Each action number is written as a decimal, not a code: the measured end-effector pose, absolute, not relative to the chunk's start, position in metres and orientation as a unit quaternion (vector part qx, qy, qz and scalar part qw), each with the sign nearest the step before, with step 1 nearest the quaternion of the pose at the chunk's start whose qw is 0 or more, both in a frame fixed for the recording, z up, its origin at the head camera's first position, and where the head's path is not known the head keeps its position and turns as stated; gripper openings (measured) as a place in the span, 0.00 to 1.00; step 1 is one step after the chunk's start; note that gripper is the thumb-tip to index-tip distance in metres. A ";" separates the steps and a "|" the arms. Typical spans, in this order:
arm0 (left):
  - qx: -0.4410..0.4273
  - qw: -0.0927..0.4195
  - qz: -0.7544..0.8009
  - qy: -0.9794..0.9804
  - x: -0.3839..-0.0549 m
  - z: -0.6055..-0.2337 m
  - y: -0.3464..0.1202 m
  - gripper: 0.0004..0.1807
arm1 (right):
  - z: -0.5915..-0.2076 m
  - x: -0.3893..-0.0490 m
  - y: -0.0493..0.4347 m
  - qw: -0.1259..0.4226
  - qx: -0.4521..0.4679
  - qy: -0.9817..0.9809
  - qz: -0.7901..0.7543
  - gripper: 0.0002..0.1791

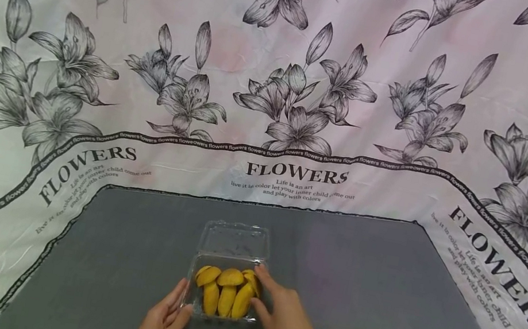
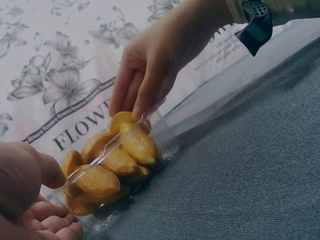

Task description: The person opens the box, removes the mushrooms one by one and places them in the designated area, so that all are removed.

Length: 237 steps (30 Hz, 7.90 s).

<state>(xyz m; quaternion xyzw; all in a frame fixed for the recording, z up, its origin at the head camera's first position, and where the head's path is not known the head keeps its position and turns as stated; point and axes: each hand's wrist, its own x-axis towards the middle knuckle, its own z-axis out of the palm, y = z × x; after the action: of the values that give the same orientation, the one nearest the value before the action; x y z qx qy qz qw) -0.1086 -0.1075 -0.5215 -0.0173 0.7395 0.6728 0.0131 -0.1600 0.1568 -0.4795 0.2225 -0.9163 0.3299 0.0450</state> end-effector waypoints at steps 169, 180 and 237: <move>-0.061 0.042 0.661 0.747 -0.110 -0.522 -0.105 0.45 | -0.510 -0.252 0.183 0.129 0.114 -0.938 0.301 0.17; -0.047 0.037 0.667 0.743 -0.109 -0.520 -0.105 0.44 | -0.507 -0.249 0.187 0.135 0.125 -0.936 0.300 0.17; -0.031 0.040 0.662 0.747 -0.112 -0.522 -0.108 0.44 | -0.464 -0.206 0.161 0.042 0.378 -0.867 0.322 0.31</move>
<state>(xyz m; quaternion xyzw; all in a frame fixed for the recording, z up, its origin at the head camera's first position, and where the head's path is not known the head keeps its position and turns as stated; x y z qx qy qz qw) -0.1117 -0.1081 -0.5220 -0.0306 0.7475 0.6624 0.0402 -0.2060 0.1613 -0.4636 0.3778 -0.8672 0.3217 0.0419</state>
